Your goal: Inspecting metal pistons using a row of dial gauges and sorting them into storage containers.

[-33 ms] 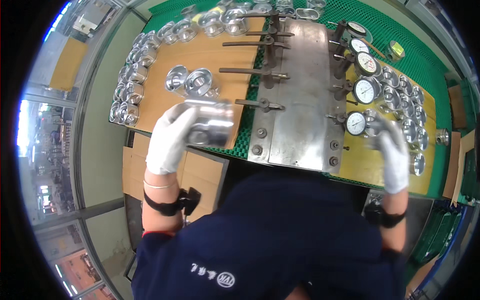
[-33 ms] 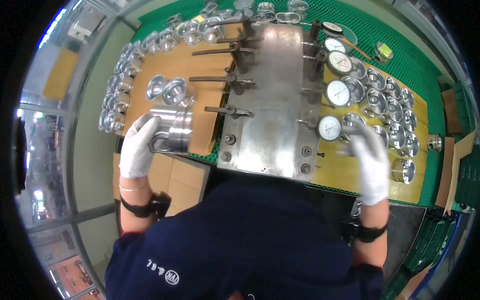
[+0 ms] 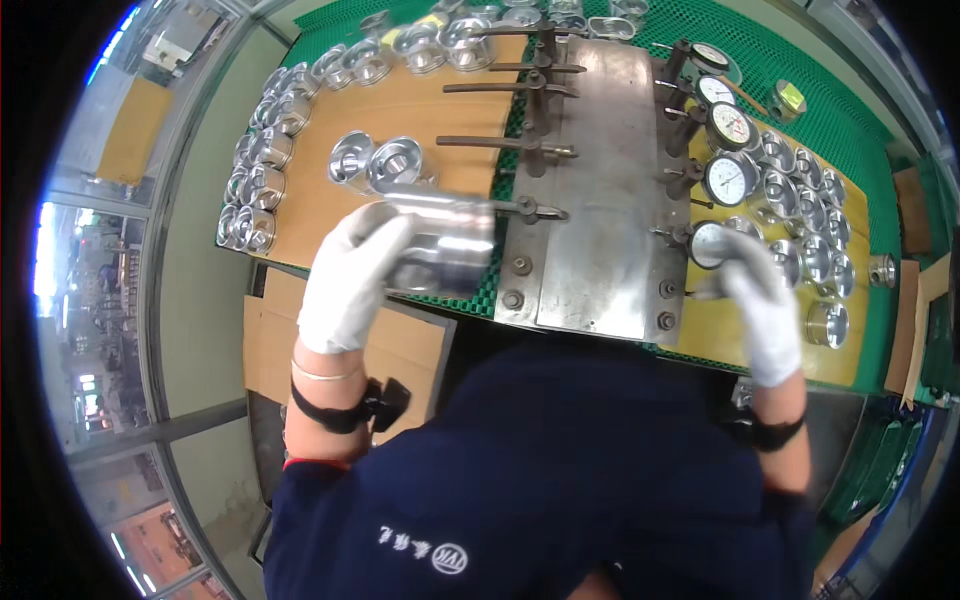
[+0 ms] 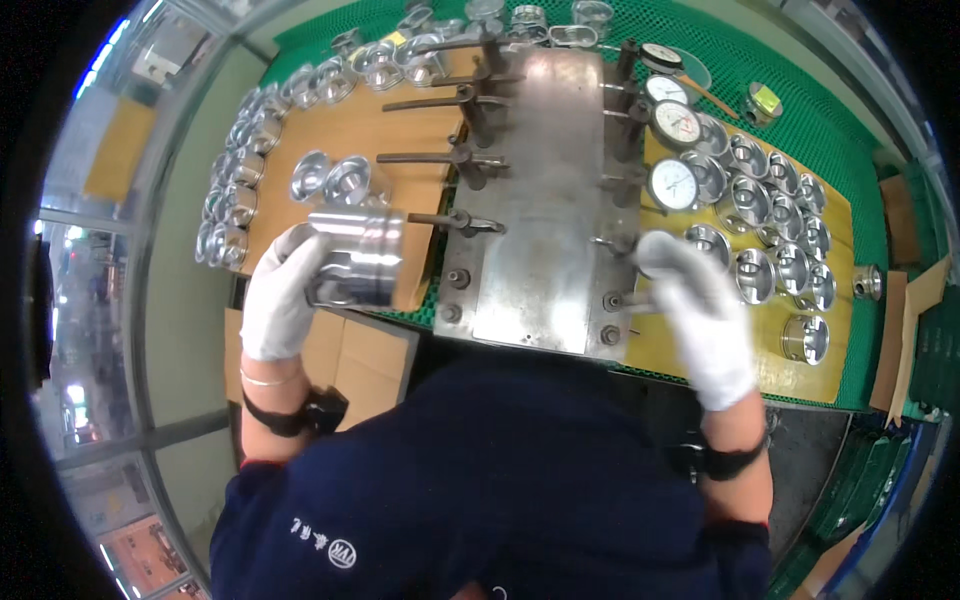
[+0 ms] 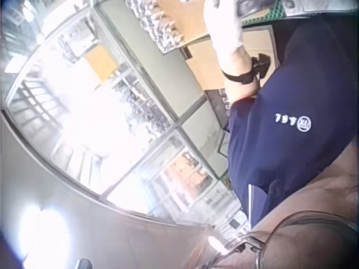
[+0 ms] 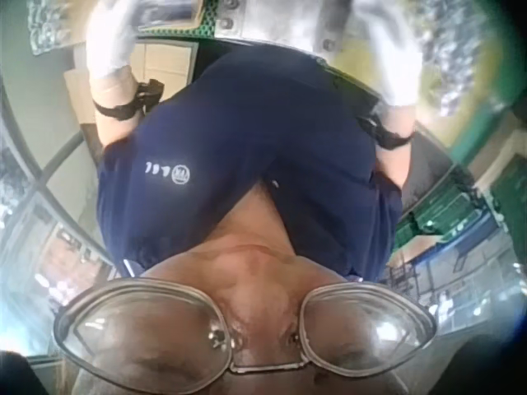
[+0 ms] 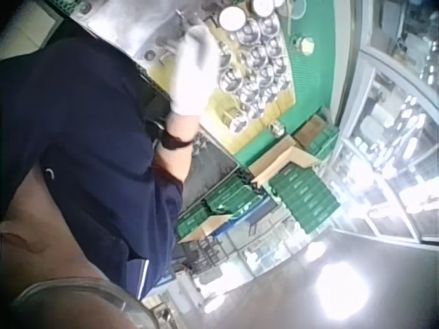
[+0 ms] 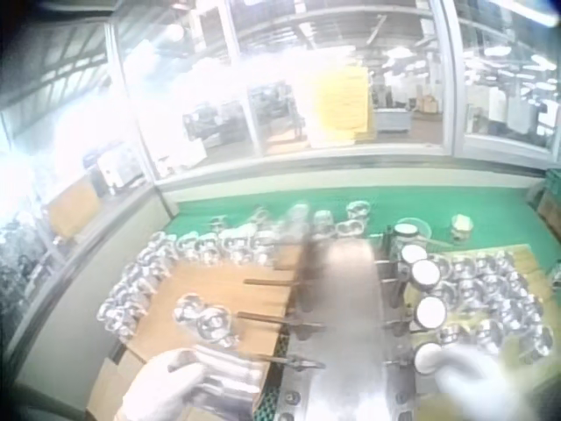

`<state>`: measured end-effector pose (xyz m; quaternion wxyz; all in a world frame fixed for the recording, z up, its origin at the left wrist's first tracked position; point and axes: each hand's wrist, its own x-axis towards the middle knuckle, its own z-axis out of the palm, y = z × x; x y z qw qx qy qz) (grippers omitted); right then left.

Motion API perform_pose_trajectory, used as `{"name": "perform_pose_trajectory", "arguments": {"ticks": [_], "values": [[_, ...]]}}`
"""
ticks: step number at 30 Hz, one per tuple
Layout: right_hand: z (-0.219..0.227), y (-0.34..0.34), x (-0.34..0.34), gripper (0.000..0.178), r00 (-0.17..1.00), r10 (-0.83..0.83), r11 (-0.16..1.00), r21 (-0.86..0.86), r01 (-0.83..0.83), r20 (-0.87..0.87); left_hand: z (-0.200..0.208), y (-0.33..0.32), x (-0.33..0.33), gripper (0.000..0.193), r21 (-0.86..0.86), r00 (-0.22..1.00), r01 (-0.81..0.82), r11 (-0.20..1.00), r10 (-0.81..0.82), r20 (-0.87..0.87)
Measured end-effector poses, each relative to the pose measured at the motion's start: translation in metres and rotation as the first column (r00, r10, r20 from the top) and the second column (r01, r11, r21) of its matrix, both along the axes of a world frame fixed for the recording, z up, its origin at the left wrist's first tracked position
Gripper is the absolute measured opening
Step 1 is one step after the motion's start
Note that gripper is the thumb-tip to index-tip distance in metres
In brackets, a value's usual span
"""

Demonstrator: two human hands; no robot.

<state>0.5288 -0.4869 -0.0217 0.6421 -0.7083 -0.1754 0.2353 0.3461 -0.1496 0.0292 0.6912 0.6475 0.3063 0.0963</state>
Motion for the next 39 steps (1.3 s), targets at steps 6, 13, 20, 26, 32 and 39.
{"name": "perform_pose_trajectory", "arguments": {"ticks": [6,13,20,26,32,39], "values": [[0.006,0.099,-0.058,0.115,0.961,0.241,0.951,0.165,-0.262,0.138,-0.012,-0.046,0.027,0.034,-0.389,0.928,0.367,0.845,-0.364,0.087],[0.002,0.095,-0.029,0.091,0.692,0.377,0.866,-0.5,-0.026,0.616,-0.034,-0.036,0.052,0.05,0.665,0.759,0.612,0.428,-0.553,-0.342],[-0.004,0.085,-0.026,0.082,0.741,0.295,0.926,-0.371,-0.067,0.603,-0.062,-0.062,0.073,0.088,0.915,0.806,0.338,0.22,-0.569,-0.162],[-0.016,0.053,-0.032,0.089,0.84,0.194,0.931,-0.176,-0.321,-0.507,-0.077,-0.063,0.089,0.09,0.92,0.808,0.273,0.282,-0.587,-0.06],[-0.022,0.061,-0.036,0.09,0.784,0.162,0.98,0.005,-0.198,-0.599,-0.089,-0.06,0.107,0.092,0.86,0.789,0.248,0.445,-0.608,0.087],[-0.035,0.056,-0.032,0.094,0.841,0.185,0.973,-0.027,-0.23,-0.508,-0.09,-0.062,0.111,0.094,0.862,0.782,0.221,0.455,-0.611,0.122]]}}
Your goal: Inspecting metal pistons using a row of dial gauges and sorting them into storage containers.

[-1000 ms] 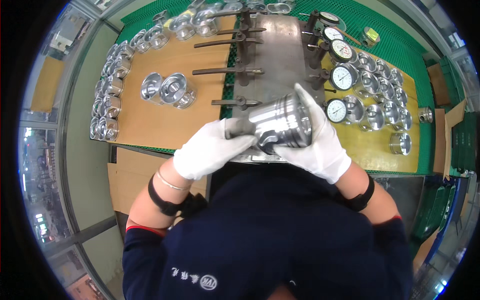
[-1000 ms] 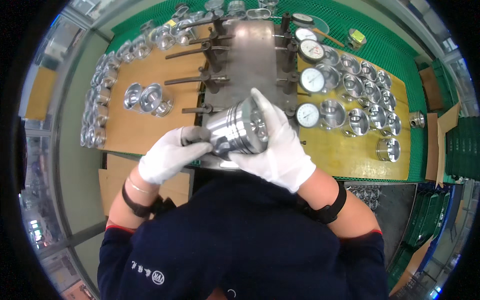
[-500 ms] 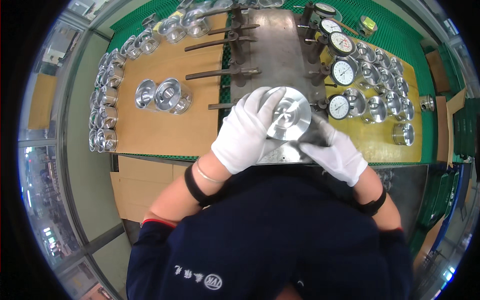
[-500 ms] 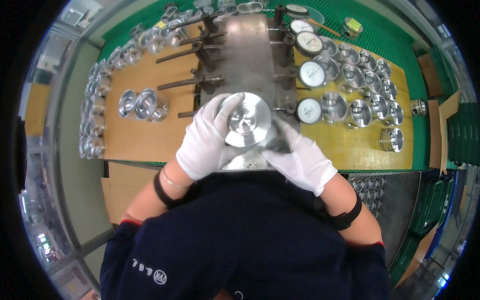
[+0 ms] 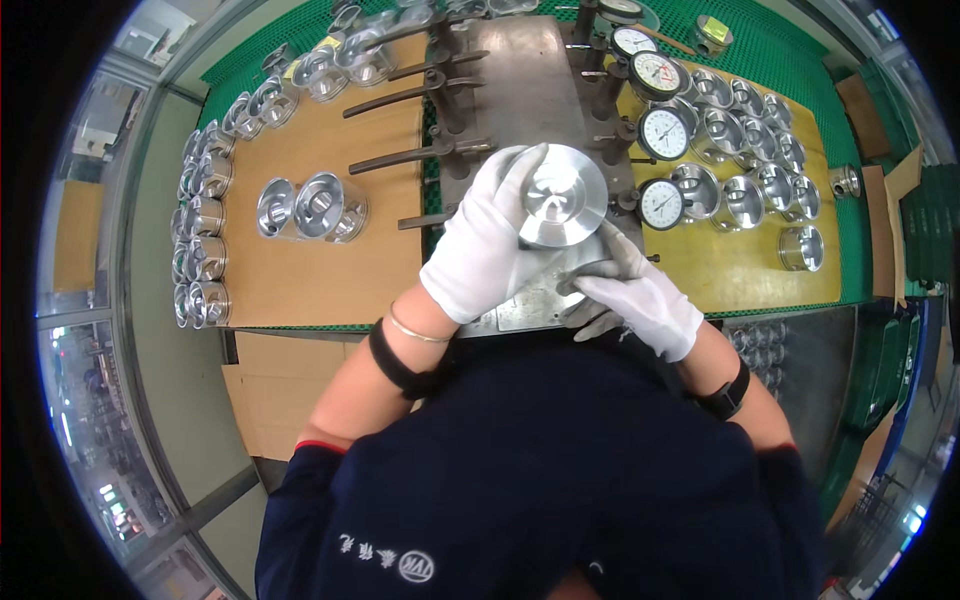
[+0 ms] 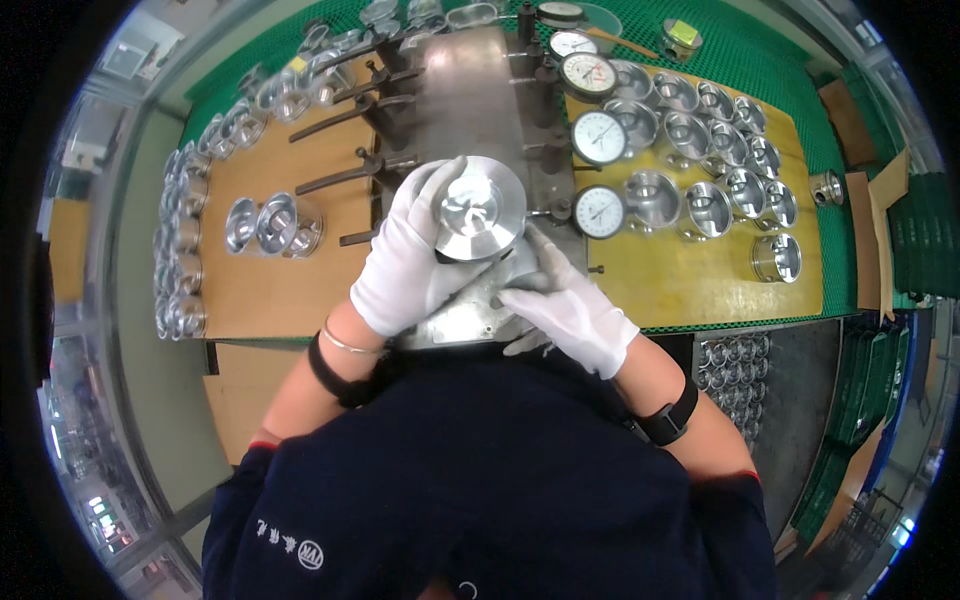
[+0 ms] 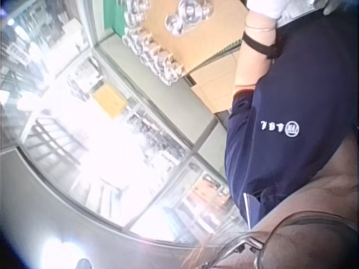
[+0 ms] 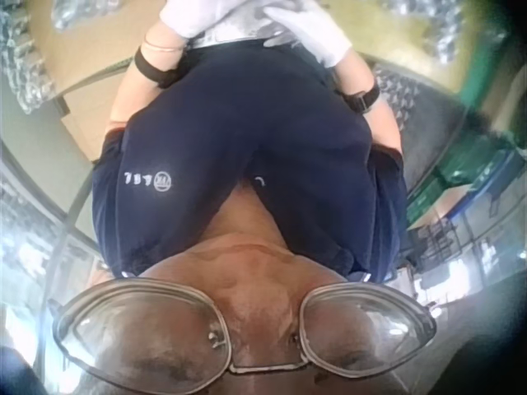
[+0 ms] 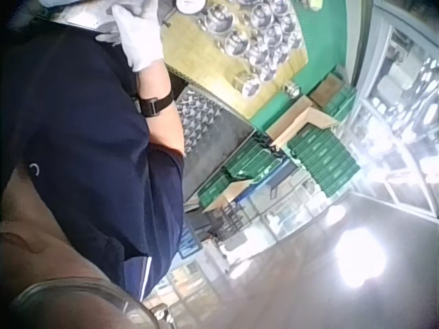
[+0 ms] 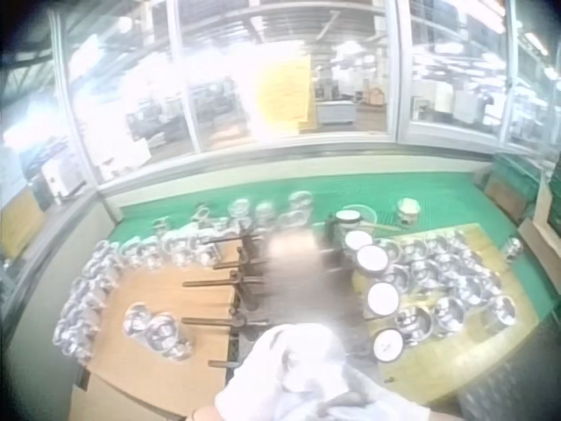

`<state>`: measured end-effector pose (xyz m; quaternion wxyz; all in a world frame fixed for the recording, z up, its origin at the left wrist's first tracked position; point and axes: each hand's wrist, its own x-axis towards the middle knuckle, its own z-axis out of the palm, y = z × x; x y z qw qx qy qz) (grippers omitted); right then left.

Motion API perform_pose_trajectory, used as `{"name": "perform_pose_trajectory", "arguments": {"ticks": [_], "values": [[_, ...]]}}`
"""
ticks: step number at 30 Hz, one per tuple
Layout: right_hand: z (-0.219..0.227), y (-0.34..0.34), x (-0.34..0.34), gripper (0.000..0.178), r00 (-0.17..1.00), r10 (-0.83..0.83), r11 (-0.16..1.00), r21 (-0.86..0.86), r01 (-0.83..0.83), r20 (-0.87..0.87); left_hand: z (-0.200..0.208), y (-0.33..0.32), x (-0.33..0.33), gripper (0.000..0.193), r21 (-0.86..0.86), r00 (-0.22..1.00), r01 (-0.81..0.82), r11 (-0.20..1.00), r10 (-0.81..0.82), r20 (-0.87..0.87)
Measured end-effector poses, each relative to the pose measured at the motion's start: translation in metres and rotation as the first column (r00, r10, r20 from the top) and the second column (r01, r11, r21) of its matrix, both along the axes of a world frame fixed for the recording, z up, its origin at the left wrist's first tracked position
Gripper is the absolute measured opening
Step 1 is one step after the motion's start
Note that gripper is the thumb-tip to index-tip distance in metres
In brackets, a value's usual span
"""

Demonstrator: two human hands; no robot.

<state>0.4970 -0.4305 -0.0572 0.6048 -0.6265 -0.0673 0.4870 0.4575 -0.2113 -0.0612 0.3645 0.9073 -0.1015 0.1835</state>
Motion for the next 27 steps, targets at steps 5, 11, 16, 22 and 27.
{"name": "perform_pose_trajectory", "arguments": {"ticks": [5,11,16,22,27], "values": [[0.012,0.007,-0.001,0.095,0.989,-0.068,0.998,-0.023,0.065,-0.128,-0.001,0.0,0.0,0.095,0.015,1.0,-0.008,1.0,0.008,0.015],[0.014,0.011,-0.003,0.096,0.983,-0.1,0.995,-0.045,0.094,-0.152,0.0,0.0,0.0,0.096,0.019,1.0,-0.013,1.0,0.013,0.025],[0.01,0.012,-0.002,0.096,0.99,-0.094,0.993,-0.08,0.085,-0.106,0.001,-0.003,0.0,0.097,0.012,0.999,-0.026,1.0,0.025,0.031],[0.013,0.007,-0.002,0.094,0.99,-0.07,0.996,-0.063,0.063,-0.118,0.003,-0.007,0.0,0.089,-0.015,0.998,-0.042,0.999,0.042,0.042],[0.024,-0.01,-0.012,0.082,0.944,0.003,0.998,0.051,-0.021,0.331,0.044,-0.006,-0.02,0.039,-0.719,0.771,-0.198,0.666,-0.347,-0.534]]}}
